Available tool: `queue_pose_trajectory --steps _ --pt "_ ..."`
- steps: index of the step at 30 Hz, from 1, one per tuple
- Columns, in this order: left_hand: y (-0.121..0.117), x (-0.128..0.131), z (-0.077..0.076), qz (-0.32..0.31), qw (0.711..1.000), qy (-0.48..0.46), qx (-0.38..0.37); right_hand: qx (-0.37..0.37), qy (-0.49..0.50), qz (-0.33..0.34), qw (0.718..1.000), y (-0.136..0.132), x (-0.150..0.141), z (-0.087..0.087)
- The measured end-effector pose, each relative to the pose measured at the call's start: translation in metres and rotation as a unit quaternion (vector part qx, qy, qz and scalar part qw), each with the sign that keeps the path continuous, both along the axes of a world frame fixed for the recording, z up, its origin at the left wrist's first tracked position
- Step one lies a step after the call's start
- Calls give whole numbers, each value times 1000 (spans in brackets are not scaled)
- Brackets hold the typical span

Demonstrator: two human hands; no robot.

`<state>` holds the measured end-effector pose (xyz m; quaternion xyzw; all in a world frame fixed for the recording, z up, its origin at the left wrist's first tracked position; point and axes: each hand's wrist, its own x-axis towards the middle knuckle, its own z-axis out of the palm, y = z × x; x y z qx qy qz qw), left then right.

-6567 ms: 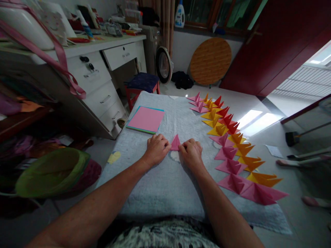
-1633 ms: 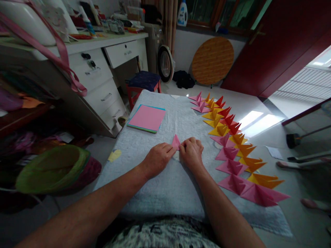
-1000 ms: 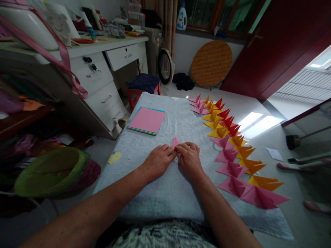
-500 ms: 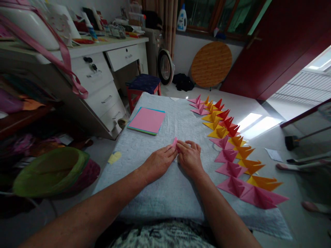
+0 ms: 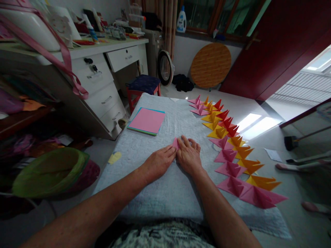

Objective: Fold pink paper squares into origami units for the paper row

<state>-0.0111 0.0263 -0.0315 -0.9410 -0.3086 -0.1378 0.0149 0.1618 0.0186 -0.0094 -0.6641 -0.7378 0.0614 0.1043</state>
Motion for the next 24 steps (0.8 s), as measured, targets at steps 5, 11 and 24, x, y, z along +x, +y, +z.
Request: queue_pose_trajectory --steps 5,11,24 --pt "0 2 4 -7 999 -34 -26 3 24 70 997 -2 3 2" --pt "-1 2 6 -13 997 -51 -54 -17 37 64 997 -2 2 4" --pt "-1 0 1 -3 999 -30 -42 -32 -4 14 999 0 -4 4"
